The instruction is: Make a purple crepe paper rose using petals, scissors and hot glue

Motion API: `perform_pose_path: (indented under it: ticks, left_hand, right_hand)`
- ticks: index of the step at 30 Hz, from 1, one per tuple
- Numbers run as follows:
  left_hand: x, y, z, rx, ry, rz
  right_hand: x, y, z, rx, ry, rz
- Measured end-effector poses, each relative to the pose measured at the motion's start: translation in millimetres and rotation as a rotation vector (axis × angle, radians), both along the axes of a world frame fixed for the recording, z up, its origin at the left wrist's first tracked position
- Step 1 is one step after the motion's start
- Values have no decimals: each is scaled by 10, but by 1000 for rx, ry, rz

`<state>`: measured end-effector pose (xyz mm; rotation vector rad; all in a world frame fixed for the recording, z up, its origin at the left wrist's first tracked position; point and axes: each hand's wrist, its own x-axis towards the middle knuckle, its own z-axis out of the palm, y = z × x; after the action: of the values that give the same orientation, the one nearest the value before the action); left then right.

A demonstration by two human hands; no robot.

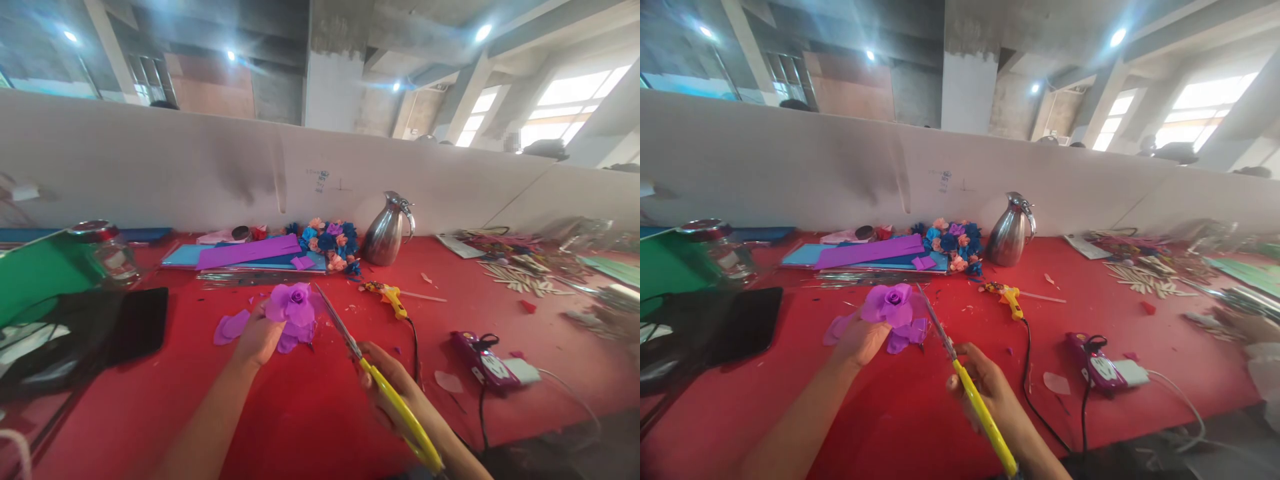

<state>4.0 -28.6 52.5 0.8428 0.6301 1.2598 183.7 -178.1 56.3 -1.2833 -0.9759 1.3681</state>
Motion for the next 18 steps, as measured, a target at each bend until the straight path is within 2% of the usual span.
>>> perform_pose_path:
  ticks: [5, 11, 18]
  left_hand:
    - [-13, 2, -18, 21, 20, -51]
    - [-2, -52, 75, 20, 53, -114]
    - [3, -49, 76, 36, 62, -113]
  right_hand:
    - [104, 1, -10, -20, 2, 16]
    - [285, -13, 73, -24, -71, 127]
    - [430, -12, 52, 12, -165, 172]
